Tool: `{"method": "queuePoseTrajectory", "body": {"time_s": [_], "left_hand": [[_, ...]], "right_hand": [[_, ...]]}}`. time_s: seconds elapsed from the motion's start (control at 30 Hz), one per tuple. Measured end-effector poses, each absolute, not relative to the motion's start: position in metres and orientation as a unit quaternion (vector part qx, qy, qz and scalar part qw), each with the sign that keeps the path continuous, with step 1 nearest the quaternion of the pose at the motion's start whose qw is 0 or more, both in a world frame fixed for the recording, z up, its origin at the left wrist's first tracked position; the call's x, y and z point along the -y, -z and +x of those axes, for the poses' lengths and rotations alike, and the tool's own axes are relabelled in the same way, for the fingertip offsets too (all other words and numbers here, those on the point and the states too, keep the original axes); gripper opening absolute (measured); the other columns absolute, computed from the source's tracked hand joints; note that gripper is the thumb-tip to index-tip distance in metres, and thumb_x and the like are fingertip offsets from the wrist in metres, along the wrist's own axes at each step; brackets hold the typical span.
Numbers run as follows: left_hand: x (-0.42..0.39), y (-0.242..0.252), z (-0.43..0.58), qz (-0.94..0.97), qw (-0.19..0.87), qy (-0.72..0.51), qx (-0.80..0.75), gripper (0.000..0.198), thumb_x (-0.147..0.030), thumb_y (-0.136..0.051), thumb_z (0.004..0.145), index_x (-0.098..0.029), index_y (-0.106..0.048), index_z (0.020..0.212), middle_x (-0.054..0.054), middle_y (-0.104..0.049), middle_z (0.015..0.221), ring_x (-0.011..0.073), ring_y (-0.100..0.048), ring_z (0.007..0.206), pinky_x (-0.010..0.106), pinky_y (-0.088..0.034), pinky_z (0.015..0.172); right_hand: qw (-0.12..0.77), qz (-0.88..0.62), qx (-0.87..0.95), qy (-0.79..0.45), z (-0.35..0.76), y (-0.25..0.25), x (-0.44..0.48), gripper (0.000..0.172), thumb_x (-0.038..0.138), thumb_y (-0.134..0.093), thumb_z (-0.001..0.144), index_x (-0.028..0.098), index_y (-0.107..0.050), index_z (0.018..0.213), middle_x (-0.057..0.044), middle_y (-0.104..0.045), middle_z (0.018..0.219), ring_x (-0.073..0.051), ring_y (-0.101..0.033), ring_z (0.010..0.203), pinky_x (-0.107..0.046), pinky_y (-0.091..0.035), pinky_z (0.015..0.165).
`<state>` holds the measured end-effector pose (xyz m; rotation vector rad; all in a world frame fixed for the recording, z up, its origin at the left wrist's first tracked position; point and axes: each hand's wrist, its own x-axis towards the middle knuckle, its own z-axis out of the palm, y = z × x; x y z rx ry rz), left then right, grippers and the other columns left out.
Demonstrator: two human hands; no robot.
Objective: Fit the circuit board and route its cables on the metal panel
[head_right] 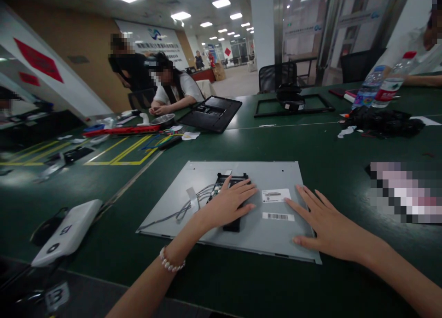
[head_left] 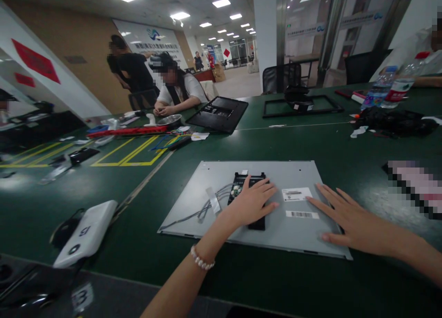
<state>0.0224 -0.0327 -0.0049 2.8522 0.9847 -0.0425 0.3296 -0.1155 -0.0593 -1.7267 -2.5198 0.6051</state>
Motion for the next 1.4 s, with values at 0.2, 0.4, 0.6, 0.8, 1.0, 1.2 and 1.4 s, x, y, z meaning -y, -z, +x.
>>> {"method": "queuePoseTrajectory", "body": {"time_s": [0.2, 0.4, 0.6, 0.8, 1.0, 1.2, 1.4], "left_hand": [[0.032, 0.006, 0.021, 0.938, 0.024, 0.008, -0.345, 0.050, -0.048, -0.024, 0.103, -0.023, -0.050, 0.136, 0.007, -0.051, 0.144, 0.0236, -0.034, 0.141, 0.060, -0.004, 0.118], [0.037, 0.006, 0.024, 0.936, -0.003, 0.018, -0.353, 0.053, -0.051, -0.022, 0.102, -0.021, -0.051, 0.134, 0.011, -0.053, 0.139, 0.0275, -0.042, 0.135, 0.062, -0.014, 0.115], [0.041, 0.010, 0.025, 0.924, -0.010, 0.011, -0.382, 0.056, -0.054, -0.023, 0.101, -0.020, -0.044, 0.141, 0.013, -0.047, 0.145, 0.0287, -0.042, 0.134, 0.059, -0.021, 0.114], [0.042, 0.019, 0.024, 0.894, -0.035, -0.016, -0.447, 0.058, -0.052, -0.021, 0.101, -0.019, -0.039, 0.145, 0.016, -0.049, 0.143, 0.0317, -0.045, 0.130, 0.059, -0.026, 0.110], [0.035, 0.032, 0.021, 0.840, -0.080, -0.033, -0.535, 0.054, -0.051, -0.029, 0.099, -0.018, -0.047, 0.139, 0.018, -0.054, 0.136, 0.0354, -0.047, 0.127, 0.061, -0.027, 0.106], [0.027, 0.032, 0.013, 0.796, -0.102, -0.017, -0.597, 0.049, -0.045, -0.031, 0.100, -0.016, -0.050, 0.136, 0.020, -0.055, 0.135, 0.0368, -0.050, 0.123, 0.065, -0.025, 0.104], [0.017, 0.026, 0.000, 0.772, -0.092, -0.002, -0.629, 0.045, -0.041, -0.033, 0.100, -0.016, -0.052, 0.132, 0.021, -0.058, 0.127, 0.0367, -0.053, 0.119, 0.068, -0.025, 0.103]], "right_hand": [[0.047, -0.534, 0.830, -0.153, 0.306, 0.061, 0.111, 0.080, 0.072, -0.044, 0.087, 0.037, -0.017, 0.154, -0.003, 0.005, 0.162, -0.036, -0.003, 0.146, -0.056, -0.009, 0.118], [0.067, -0.527, 0.837, -0.127, 0.289, 0.064, 0.105, 0.074, 0.070, -0.037, 0.090, 0.036, -0.019, 0.154, -0.005, 0.000, 0.163, -0.032, -0.006, 0.147, -0.055, -0.009, 0.118], [0.070, -0.518, 0.845, -0.107, 0.271, 0.066, 0.101, 0.072, 0.068, -0.033, 0.092, 0.034, -0.020, 0.154, -0.007, -0.003, 0.163, -0.033, -0.006, 0.148, -0.060, -0.005, 0.116], [0.074, -0.488, 0.862, -0.119, 0.242, 0.056, 0.092, 0.075, 0.068, -0.029, 0.093, 0.025, -0.023, 0.155, -0.011, -0.011, 0.162, -0.034, -0.006, 0.148, -0.060, -0.002, 0.116], [0.070, -0.469, 0.866, -0.158, 0.213, 0.053, 0.071, 0.081, 0.071, -0.025, 0.092, 0.018, -0.025, 0.154, -0.017, -0.008, 0.162, -0.034, -0.004, 0.148, -0.059, -0.002, 0.116], [0.066, -0.456, 0.870, -0.175, 0.183, 0.042, 0.057, 0.086, 0.071, -0.023, 0.092, 0.012, -0.026, 0.153, -0.021, -0.009, 0.161, -0.034, -0.003, 0.148, -0.059, -0.002, 0.116], [0.068, -0.453, 0.870, -0.184, 0.154, 0.039, 0.046, 0.088, 0.070, -0.025, 0.092, 0.009, -0.018, 0.155, -0.023, -0.006, 0.161, -0.035, 0.000, 0.148, -0.060, -0.003, 0.115]]}}
